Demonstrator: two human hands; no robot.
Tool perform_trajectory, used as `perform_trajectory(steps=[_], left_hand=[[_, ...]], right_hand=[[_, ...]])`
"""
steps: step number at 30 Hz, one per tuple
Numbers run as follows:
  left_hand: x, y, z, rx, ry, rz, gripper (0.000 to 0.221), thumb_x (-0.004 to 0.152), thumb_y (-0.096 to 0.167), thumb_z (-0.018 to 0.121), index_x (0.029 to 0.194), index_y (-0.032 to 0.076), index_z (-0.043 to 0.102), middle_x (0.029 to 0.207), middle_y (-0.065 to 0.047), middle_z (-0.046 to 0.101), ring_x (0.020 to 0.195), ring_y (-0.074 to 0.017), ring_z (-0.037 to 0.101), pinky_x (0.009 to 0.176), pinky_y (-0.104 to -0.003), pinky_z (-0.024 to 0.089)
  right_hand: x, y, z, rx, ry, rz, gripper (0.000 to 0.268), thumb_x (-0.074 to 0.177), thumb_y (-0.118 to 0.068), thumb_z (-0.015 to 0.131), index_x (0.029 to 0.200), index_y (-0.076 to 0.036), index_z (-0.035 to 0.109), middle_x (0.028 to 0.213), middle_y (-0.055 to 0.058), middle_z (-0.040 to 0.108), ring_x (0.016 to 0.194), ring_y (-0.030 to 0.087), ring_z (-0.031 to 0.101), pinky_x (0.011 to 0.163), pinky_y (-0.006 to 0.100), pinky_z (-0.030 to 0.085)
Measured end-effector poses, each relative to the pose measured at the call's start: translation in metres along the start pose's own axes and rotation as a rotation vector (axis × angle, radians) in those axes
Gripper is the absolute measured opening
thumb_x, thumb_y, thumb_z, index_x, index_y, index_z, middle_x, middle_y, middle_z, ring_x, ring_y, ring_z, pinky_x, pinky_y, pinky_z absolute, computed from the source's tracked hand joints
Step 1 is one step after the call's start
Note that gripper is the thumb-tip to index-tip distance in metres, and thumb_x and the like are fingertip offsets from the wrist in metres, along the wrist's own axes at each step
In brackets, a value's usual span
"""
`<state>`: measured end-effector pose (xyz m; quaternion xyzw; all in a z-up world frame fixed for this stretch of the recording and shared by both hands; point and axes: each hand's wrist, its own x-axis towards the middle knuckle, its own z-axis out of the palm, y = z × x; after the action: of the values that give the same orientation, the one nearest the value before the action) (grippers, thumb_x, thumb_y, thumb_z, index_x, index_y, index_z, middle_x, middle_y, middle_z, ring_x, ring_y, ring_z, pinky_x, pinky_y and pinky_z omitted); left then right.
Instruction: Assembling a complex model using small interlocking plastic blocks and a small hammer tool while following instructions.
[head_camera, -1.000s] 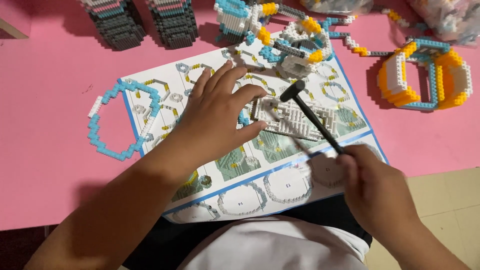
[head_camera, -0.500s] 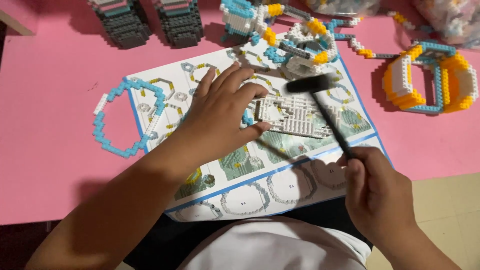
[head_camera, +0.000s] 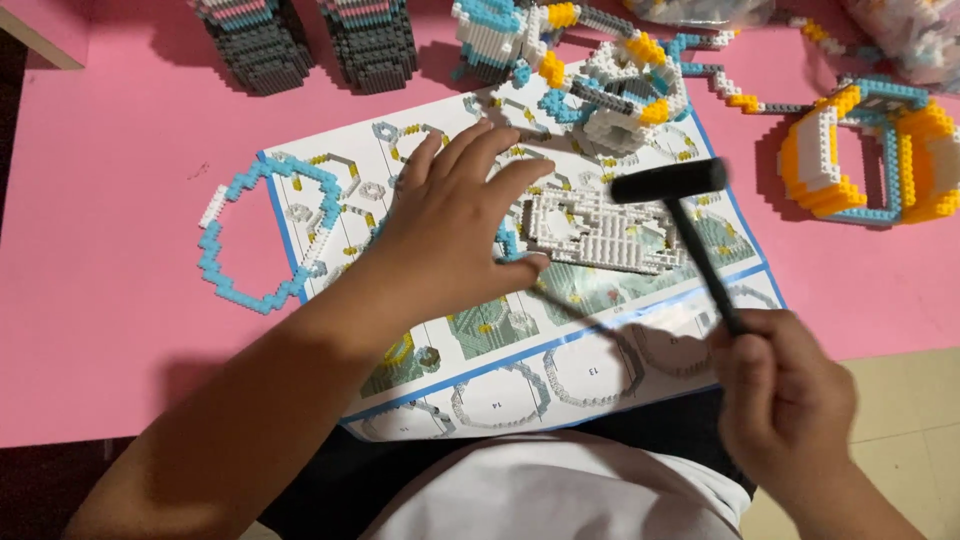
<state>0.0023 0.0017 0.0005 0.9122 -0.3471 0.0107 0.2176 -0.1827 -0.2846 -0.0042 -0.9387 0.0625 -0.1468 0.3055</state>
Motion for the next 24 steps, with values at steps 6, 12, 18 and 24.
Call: perform_trajectory(steps=[6, 12, 18, 24], left_hand=[[0.0, 0.005, -0.007, -0.056, 0.097, 0.158, 0.058, 0.088, 0.049, 0.083, 0.129, 0.01, 0.071, 0.155, -0.016, 0.049, 0.155, -0.0361, 0.032, 0.125, -0.071, 0.005], [-0.012, 0.019, -0.039, -0.521, 0.089, 0.065, 0.045, 0.096, 0.047, 0.068, 0.129, 0.016, 0.069, 0.146, -0.01, 0.056, 0.14, -0.0315, 0.049, 0.111, -0.056, 0.04], [-0.02, 0.029, -0.053, -0.886, 0.124, -0.03, 0.041, 0.096, 0.048, 0.065, 0.125, 0.018, 0.068, 0.146, -0.005, 0.056, 0.144, -0.0255, 0.056, 0.121, -0.051, 0.041], [-0.018, 0.017, -0.045, -0.931, 0.195, -0.072, 0.041, 0.097, 0.048, 0.065, 0.124, 0.017, 0.069, 0.143, -0.002, 0.06, 0.143, -0.0225, 0.057, 0.119, -0.048, 0.04]], right_hand=[[0.018, 0.079, -0.035, 0.033, 0.077, -0.001, 0.032, 0.132, -0.006, 0.034, 0.12, 0.01, 0.059, 0.078, 0.013, 0.052, 0.068, 0.02, 0.048, 0.071, 0.036, 0.042], [0.028, 0.111, -0.054, -0.244, 0.046, 0.053, 0.029, 0.128, 0.001, 0.036, 0.124, 0.012, 0.063, 0.092, 0.02, 0.058, 0.08, 0.031, 0.055, 0.076, 0.045, 0.043], [0.054, 0.083, -0.048, -0.836, -0.218, 0.181, 0.034, 0.119, -0.029, 0.047, 0.137, -0.015, 0.073, 0.126, 0.008, 0.081, 0.107, 0.032, 0.078, 0.076, 0.047, 0.065], [0.067, 0.075, -0.035, -0.799, 0.008, -0.154, 0.022, 0.112, -0.043, 0.072, 0.129, -0.031, 0.077, 0.134, -0.005, 0.072, 0.112, 0.02, 0.074, 0.066, 0.047, 0.061]])
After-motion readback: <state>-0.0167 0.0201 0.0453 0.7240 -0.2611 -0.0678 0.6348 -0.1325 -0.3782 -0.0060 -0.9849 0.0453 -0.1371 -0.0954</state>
